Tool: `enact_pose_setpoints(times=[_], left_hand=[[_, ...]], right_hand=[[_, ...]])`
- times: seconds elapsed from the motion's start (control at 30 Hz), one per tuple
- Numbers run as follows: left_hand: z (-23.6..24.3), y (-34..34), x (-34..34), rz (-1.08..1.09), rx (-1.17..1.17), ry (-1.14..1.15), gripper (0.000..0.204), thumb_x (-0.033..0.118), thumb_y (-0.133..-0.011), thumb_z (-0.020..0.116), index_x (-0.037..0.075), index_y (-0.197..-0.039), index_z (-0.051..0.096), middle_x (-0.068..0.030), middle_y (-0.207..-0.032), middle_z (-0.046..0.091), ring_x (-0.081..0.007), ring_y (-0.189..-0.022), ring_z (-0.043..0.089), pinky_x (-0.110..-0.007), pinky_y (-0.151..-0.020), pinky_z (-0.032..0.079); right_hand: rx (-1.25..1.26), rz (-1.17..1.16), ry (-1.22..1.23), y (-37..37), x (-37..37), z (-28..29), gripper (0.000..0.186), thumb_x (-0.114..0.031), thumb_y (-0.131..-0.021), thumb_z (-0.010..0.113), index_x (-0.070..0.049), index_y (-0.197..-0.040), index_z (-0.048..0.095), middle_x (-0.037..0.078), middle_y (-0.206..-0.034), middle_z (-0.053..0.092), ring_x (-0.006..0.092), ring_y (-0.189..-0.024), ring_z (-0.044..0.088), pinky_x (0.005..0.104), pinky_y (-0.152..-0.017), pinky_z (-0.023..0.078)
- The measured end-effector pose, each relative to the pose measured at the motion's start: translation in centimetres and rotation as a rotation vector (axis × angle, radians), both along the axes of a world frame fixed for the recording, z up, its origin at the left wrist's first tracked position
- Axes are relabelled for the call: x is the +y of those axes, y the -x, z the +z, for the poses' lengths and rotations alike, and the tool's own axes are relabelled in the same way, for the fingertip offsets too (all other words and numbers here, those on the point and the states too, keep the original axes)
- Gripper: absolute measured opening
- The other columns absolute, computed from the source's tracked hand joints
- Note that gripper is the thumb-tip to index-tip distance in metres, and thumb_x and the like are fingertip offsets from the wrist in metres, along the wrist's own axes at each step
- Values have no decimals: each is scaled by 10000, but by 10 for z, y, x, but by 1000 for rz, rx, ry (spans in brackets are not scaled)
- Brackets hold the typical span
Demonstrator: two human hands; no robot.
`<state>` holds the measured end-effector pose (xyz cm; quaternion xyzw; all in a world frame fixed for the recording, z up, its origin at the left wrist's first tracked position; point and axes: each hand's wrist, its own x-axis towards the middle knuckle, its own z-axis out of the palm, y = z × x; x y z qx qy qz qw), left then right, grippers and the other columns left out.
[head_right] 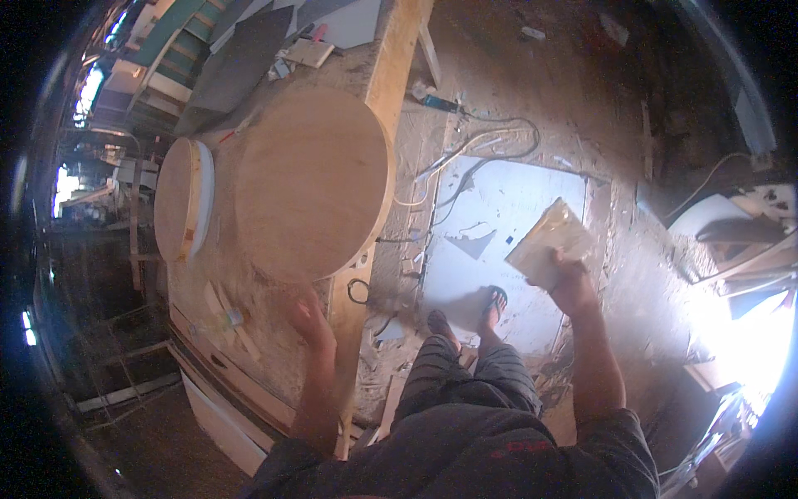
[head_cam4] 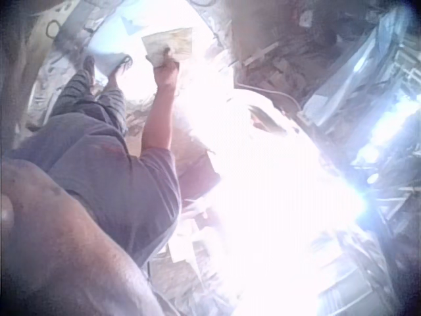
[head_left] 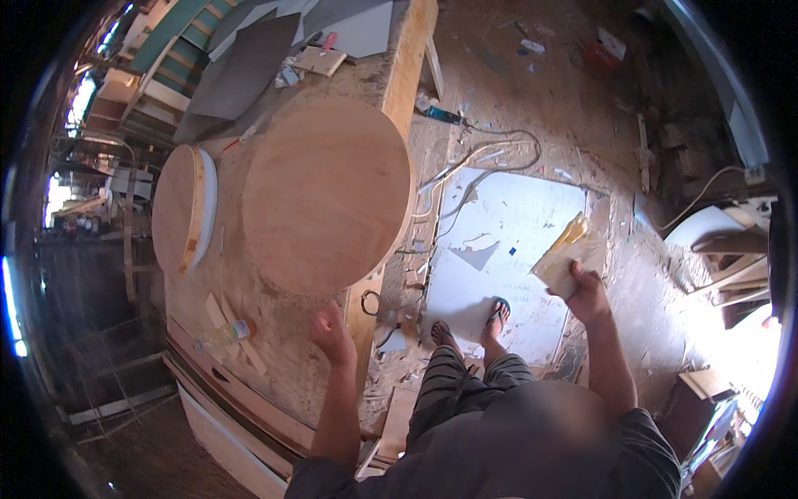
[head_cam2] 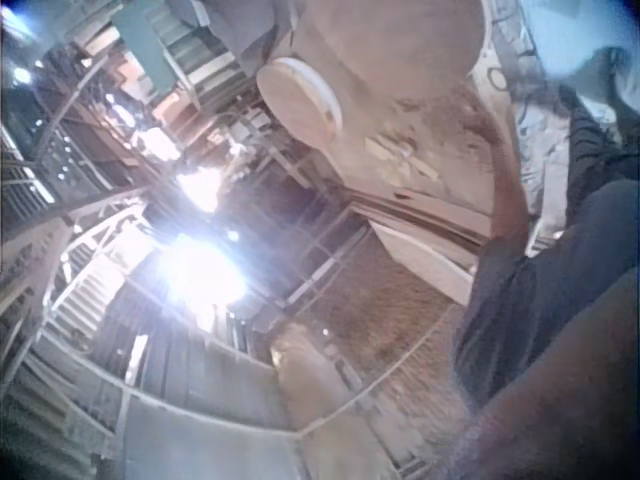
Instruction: The person applies a liquid finish to the edge of a circular wooden disc using a cloth. They repeatedly rub the finish along the perimeter, occasionally re-wetting the cloth from a bottle. The person works on one disc at a time in a cluttered workshop.
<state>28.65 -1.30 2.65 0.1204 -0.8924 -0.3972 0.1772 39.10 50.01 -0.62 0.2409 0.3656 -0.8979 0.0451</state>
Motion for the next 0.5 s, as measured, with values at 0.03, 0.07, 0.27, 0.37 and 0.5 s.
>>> enact_pose_setpoints(times=[0.03, 0.07, 0.27, 0.37, 0.5], left_hand=[[-16, -14, -1, 23, -74, -145, 377, 286, -1046, 689, -12, -828, 615, -63, -730, 610, -142, -688, 541, -370, -605, 433], [-29, -28, -5, 59, -143, -280, 373, 306, -1046, 691, 0, -839, 639, -53, -735, 622, -128, -694, 558, -354, -612, 448], [-12, -52, 26, 90, -548, -886, 377, 422, -1030, 700, 46, -1017, 717, -42, -893, 718, -125, -815, 671, -295, -755, 509], [-2, -34, 33, 107, -670, -1112, 421, 470, -1016, 707, 52, -1076, 707, -44, -945, 724, -147, -862, 684, -311, -806, 503], [7, -19, 21, 97, -744, -1144, 580, 600, -954, 733, 66, -1170, 677, -61, -1053, 702, -181, -972, 668, -359, -894, 482]], right_hand=[[33, 89, -104, 7, 5, -23, 670, -331, -952, 759, -28, -1489, 497, 153, -1405, 633, 348, -1252, 654, 589, -986, 589], [74, 177, -206, 17, 7, -47, 773, -369, -903, 805, -42, -1519, 473, 147, -1459, 602, 353, -1353, 595, 624, -1070, 534], [139, 276, 380, 122, -108, -8, 797, -434, -954, 749, -116, -1601, 408, 82, -1585, 516, 285, -1458, 488, 655, -1174, 364], [100, 278, 432, 165, -148, -36, 776, -462, -985, 710, -174, -1624, 377, 62, -1598, 504, 285, -1497, 444, 701, -1195, 280], [131, 345, 429, 203, -182, -41, 832, -546, -966, 700, -173, -1629, 365, 71, -1642, 439, 330, -1571, 310, 717, -1224, 205]])
